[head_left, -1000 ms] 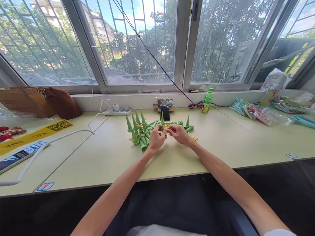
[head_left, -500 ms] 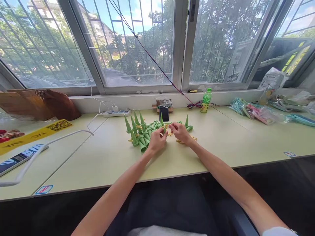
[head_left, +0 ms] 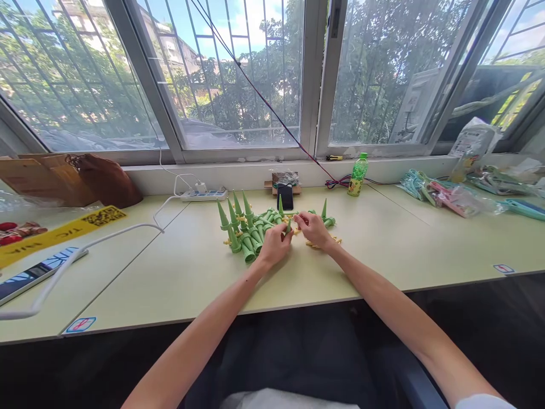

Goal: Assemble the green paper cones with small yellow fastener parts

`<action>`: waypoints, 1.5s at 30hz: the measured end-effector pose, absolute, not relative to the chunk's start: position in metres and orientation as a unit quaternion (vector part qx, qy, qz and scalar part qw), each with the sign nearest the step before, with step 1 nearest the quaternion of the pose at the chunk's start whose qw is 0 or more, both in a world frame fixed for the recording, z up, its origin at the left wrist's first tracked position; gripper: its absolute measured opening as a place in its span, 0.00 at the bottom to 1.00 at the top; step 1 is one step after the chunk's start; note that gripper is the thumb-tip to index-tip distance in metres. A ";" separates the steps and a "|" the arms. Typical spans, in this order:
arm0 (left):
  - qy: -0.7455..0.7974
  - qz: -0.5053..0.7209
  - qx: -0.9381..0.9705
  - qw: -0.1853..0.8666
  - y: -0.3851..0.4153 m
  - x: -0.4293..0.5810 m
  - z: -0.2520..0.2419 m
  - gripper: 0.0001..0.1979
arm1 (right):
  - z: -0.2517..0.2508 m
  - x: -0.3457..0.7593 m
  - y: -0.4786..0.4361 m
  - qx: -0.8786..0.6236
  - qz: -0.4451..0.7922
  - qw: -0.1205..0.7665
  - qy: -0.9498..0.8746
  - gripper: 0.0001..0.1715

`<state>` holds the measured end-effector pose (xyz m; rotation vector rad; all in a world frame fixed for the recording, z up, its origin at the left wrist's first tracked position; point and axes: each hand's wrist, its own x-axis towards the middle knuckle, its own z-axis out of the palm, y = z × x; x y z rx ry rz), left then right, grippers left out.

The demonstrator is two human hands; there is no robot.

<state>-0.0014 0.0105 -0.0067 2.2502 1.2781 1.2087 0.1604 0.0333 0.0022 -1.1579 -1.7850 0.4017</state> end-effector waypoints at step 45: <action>0.576 0.550 0.600 -0.085 0.001 -0.115 0.046 0.11 | 0.003 0.160 0.030 -0.472 0.167 0.450 -0.739 0.25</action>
